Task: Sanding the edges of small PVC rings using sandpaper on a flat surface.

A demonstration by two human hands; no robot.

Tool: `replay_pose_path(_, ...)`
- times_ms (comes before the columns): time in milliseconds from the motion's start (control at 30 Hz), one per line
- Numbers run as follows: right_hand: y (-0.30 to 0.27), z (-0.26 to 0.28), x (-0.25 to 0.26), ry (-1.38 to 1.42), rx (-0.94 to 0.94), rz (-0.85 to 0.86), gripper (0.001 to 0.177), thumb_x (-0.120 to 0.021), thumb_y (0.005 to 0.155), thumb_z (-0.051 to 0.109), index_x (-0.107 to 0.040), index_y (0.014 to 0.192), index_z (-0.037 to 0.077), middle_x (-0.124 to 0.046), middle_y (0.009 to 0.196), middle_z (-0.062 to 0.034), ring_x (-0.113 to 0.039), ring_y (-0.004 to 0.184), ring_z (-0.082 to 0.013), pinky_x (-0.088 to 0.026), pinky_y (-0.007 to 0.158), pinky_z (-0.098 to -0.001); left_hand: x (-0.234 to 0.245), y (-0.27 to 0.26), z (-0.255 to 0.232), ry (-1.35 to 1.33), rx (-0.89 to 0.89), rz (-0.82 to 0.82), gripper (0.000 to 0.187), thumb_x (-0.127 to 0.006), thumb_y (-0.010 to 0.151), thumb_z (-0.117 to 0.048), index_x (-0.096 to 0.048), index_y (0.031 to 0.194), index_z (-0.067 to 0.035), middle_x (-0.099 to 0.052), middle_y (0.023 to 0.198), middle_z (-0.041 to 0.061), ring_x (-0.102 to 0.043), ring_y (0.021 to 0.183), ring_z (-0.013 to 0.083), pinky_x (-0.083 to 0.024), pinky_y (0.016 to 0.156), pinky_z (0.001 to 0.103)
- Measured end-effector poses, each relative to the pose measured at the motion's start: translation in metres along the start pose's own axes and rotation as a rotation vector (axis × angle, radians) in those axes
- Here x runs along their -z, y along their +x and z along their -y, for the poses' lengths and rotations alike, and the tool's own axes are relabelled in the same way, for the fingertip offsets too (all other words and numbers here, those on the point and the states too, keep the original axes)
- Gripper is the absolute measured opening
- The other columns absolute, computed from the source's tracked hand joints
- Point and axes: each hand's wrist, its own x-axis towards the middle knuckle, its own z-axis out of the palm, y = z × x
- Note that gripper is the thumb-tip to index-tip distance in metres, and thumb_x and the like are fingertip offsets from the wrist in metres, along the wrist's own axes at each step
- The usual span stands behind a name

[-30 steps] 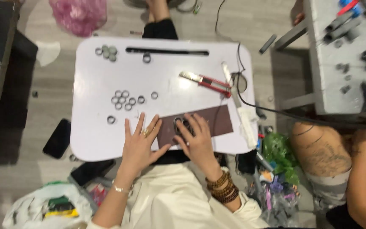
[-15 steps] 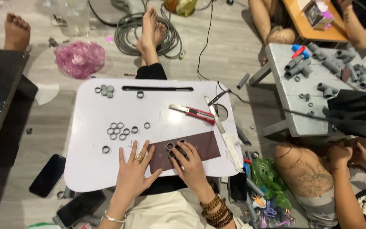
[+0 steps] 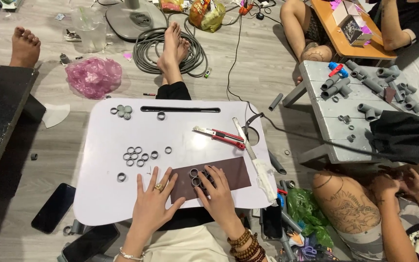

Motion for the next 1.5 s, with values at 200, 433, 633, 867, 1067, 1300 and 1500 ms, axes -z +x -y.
replay_pose_path(200,0.003,0.003,0.003,0.022,-0.019,-0.005,0.046,-0.078,0.09,0.018,-0.07,0.133,0.006,-0.055,0.151,-0.0162,-0.05,0.143,-0.0361,-0.036,0.123,-0.0512,0.004,0.001,-0.003,0.006,0.002,0.0,0.075,-0.058,0.09,-0.069,-0.058,0.147,-0.02,-0.039,0.168,-0.003,-0.018,0.161,0.0313,-0.006,0.125,0.071)
replay_pose_path(433,0.005,-0.001,-0.005,-0.023,0.004,0.062,0.056,-0.079,0.091,0.028,-0.065,0.14,0.006,-0.05,0.157,-0.0188,-0.044,0.148,-0.0397,-0.029,0.124,-0.0578,0.006,0.002,-0.003,-0.005,0.008,0.02,0.075,-0.059,0.09,-0.069,-0.059,0.146,-0.019,-0.042,0.166,-0.001,-0.018,0.16,0.0327,-0.006,0.124,0.073)
replay_pose_path(633,0.01,0.002,-0.008,-0.032,0.035,0.105,0.048,-0.075,0.095,0.026,-0.067,0.14,0.012,-0.042,0.164,-0.0179,-0.038,0.152,-0.0413,-0.031,0.123,-0.0559,0.008,0.004,-0.004,-0.021,0.011,0.036,0.075,-0.06,0.089,-0.067,-0.059,0.146,-0.018,-0.041,0.166,-0.001,-0.018,0.16,0.0342,-0.005,0.124,0.073)
replay_pose_path(867,0.009,0.004,0.003,-0.037,0.089,0.116,0.042,-0.076,0.091,0.014,-0.07,0.133,0.008,-0.062,0.147,-0.0138,-0.051,0.144,-0.0383,-0.041,0.119,-0.0518,0.004,0.003,-0.001,0.021,-0.012,0.008,0.077,-0.058,0.09,-0.068,-0.055,0.15,-0.02,-0.04,0.167,-0.003,-0.019,0.16,0.034,-0.006,0.123,0.072)
replay_pose_path(1067,0.021,0.007,0.002,-0.044,0.094,0.114,0.04,-0.072,0.094,0.016,-0.07,0.133,0.006,-0.062,0.148,-0.0131,-0.049,0.145,-0.0371,-0.041,0.119,-0.0494,0.002,0.002,0.0,0.016,-0.018,0.005,0.078,-0.058,0.09,-0.069,-0.054,0.15,-0.02,-0.039,0.168,-0.003,-0.018,0.16,0.0336,-0.004,0.124,0.071)
replay_pose_path(1300,0.015,0.013,0.019,0.028,0.088,0.136,0.037,-0.074,0.086,0.012,-0.075,0.122,0.006,-0.068,0.139,-0.012,-0.052,0.142,-0.0394,-0.046,0.114,-0.0482,0.005,0.003,-0.002,-0.001,-0.015,-0.012,0.078,-0.06,0.089,-0.069,-0.056,0.149,-0.02,-0.042,0.166,-0.004,-0.021,0.159,0.0337,-0.007,0.124,0.072)
replay_pose_path(1500,0.023,0.011,0.005,0.007,0.177,0.173,0.037,-0.07,0.091,0.013,-0.072,0.127,0.003,-0.064,0.144,-0.0133,-0.045,0.147,-0.0393,-0.041,0.118,-0.0491,0.004,0.003,-0.001,0.019,-0.013,0.007,0.077,-0.058,0.09,-0.069,-0.055,0.15,-0.021,-0.039,0.167,-0.004,-0.018,0.16,0.0328,-0.006,0.124,0.072)
